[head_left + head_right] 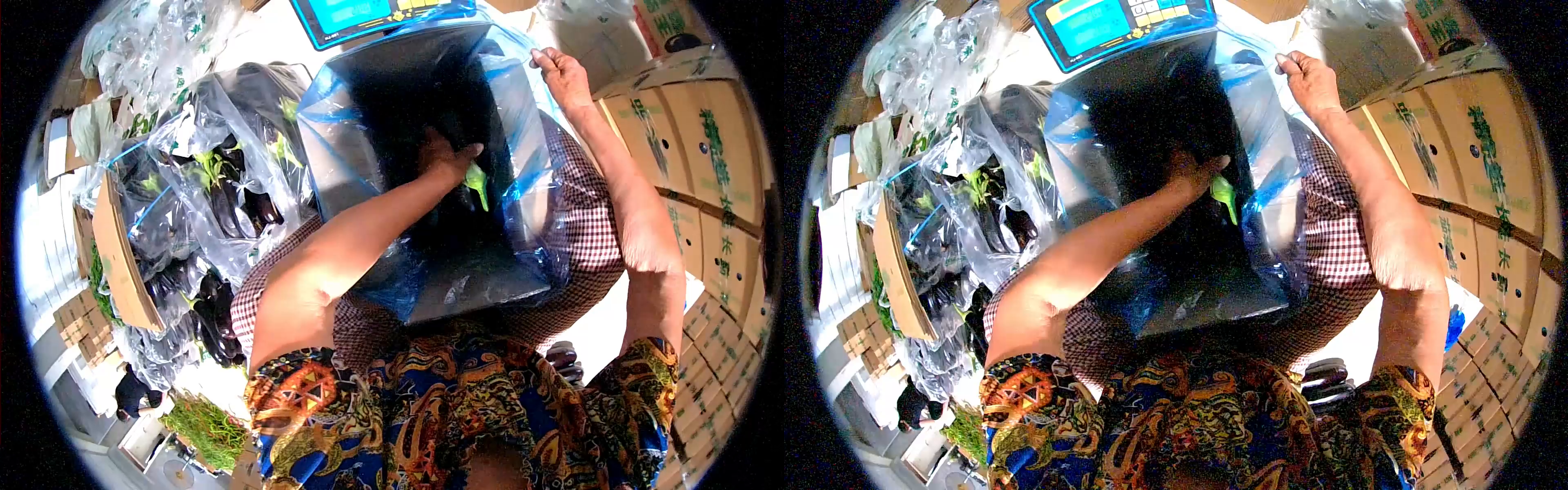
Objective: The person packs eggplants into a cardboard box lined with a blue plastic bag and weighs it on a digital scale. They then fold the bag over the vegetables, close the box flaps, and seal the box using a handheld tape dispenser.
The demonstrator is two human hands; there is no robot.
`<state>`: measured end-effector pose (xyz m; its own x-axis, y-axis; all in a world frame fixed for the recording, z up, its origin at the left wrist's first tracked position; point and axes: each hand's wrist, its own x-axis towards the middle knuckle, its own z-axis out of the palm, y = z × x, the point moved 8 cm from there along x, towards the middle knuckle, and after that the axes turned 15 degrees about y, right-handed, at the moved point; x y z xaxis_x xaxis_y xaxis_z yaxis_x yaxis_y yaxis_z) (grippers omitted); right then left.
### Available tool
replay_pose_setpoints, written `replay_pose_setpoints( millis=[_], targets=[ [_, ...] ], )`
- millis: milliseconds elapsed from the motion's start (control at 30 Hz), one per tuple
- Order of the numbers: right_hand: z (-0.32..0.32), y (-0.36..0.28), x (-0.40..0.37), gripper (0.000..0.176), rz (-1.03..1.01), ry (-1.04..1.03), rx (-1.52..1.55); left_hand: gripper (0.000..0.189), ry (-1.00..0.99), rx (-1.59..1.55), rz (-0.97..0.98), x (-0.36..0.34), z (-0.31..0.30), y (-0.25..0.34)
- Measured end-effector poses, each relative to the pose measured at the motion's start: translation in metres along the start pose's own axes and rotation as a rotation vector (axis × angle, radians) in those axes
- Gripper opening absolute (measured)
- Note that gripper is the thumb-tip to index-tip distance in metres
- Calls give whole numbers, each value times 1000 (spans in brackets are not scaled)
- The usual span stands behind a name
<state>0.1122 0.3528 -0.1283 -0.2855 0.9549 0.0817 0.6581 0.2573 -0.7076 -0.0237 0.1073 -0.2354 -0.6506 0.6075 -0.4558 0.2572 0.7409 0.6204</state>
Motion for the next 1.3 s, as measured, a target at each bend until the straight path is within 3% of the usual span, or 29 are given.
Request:
replay_pose_setpoints(
  millis=[167, 200, 233, 300, 333, 400, 467, 567, 633, 667, 700, 767, 833, 900, 933, 967, 1000, 1033, 1100, 1167, 1233, 1267, 1300],
  targets=[
    [-6, 6, -4, 31, 46, -8, -60, 113, -117, -252, -103, 16, 35, -28],
    [-9, 11, -12, 30, 227, -76, -19, 100, -127, -262, -90, 13, 26, -21],
    [-3, 28, -11, 27, 298, -160, 150, 87, -117, -191, -38, 2, 8, -6],
    [-13, 39, -10, 25, 377, -129, 160, 66, -165, -68, 92, -29, -40, 35],
    [-23, 38, -5, 23, 356, -91, 227, 63, -353, -73, 242, -48, -68, 64],
    [-53, 16, -1, 21, 265, 88, 307, 55, -787, -304, 250, -92, -113, 88],
    [-74, -1, 2, 20, 188, 124, 456, 50, -898, -356, 369, -105, -177, 92],
    [-87, -60, -12, 18, 17, 118, 527, 33, -488, -496, 131, -73, -268, 37],
    [-76, -111, -37, 18, -33, 50, 454, 28, -17, -716, 27, -30, -320, -51],
    [-68, -138, -51, 18, -59, 19, 413, 37, 264, -649, -101, -15, -340, -92],
    [-57, -166, -67, 16, -75, -7, 388, 52, 376, -646, -148, -3, -352, -126],
    [-26, -219, -100, 13, -170, -183, 335, 61, 567, -539, -247, 10, -359, -169],
    [10, -259, -136, 12, -248, -380, 240, 62, 521, -628, -201, 37, -333, -192],
    [48, -303, -170, 11, -598, -459, 182, 48, 229, -791, -196, 26, -302, -139],
    [66, -317, -181, 11, -633, -517, 198, 37, 280, -755, -26, 37, -287, -131],
    [85, -330, -191, 12, -666, -576, 216, 29, 287, -912, 23, 39, -273, -119],
    [102, -343, -200, 11, -719, -583, 301, 24, 114, -804, 231, 34, -269, -95],
    [120, -352, -205, 11, -774, -585, 385, 36, 92, -583, 49, 46, -245, -101],
    [169, -354, -208, 18, -902, -526, 378, 39, 554, -290, 846, 29, -232, -77],
    [204, -356, -206, 24, -945, -526, 198, 40, 600, -56, 839, 16, -230, -78],
    [234, -345, -199, 30, -877, -576, -162, 40, 358, -139, 769, 21, -238, -91],
    [251, -334, -194, 39, -812, -695, -330, 38, 39, -247, 500, 20, -239, -100],
    [253, -330, -189, 41, -811, -644, -391, 37, 77, -492, 382, 20, -252, -115]
  ],
)
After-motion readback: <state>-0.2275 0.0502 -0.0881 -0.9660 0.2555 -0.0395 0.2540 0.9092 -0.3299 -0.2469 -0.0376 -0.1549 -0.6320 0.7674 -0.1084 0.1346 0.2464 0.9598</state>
